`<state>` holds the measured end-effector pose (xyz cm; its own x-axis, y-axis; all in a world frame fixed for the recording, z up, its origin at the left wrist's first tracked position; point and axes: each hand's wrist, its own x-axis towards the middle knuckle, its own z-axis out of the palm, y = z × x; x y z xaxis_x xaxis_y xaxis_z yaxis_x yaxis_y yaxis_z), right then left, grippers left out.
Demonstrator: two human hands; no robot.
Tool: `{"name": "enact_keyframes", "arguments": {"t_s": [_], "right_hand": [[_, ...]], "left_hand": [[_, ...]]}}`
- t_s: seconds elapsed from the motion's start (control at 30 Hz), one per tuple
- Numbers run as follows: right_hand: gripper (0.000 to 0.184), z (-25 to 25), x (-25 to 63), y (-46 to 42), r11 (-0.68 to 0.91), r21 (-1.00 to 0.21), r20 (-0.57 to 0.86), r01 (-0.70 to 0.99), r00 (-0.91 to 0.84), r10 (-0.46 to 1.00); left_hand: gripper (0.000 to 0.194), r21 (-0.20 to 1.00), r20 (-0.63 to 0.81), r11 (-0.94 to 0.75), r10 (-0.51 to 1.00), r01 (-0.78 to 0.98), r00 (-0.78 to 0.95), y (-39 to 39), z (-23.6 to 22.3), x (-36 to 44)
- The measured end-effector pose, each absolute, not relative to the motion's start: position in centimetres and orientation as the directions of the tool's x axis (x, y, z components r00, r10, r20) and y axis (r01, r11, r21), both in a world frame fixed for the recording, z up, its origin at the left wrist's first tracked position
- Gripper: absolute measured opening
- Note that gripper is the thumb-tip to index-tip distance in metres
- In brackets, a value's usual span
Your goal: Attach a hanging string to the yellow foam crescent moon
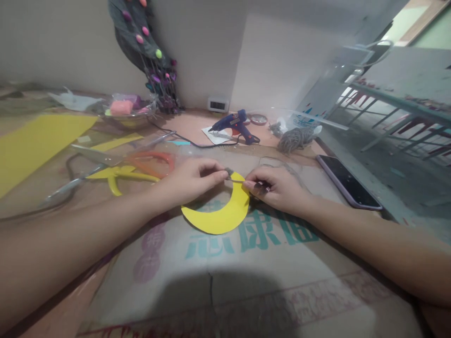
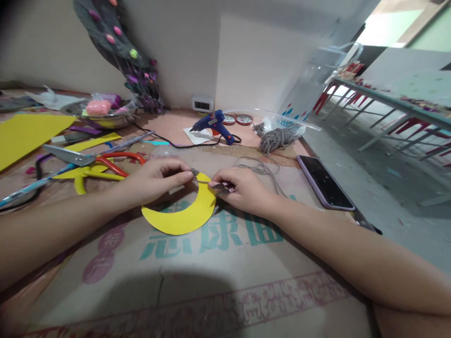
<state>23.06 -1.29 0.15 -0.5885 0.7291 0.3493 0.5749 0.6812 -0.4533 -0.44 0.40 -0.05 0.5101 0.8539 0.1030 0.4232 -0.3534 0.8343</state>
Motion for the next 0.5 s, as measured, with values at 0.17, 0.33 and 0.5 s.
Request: {"name": "enact_keyframes", "arguments": {"t_s": [0.17, 0.33, 0.5], "right_hand": [[0.016, 0.17, 23.05, -1.32, 0.683, -0.446, 0.357, 0.578, -0.585, 0.728], [0.021, 0.20, 22.99, -1.39, 0.675, -0.432, 0.337, 0.598, -0.588, 0.736], [0.019, 0.16, 23.01, -1.41, 0.707, -0.430, 0.375, 0.562, -0.601, 0.706]], "left_hand": [[0.031, 0.892, 0.111, -0.290, 0.884, 0.346, 0.454, 0.47, -0.71, -0.31], [0.028, 0.962, 0.136, -0.212, 0.921, 0.175, 0.365, 0.63, -0.89, -0.39], [0.031, 0.956, 0.131, -0.212, 0.926, 0.201, 0.355, 0.86, -1.12, -0.40]]}}
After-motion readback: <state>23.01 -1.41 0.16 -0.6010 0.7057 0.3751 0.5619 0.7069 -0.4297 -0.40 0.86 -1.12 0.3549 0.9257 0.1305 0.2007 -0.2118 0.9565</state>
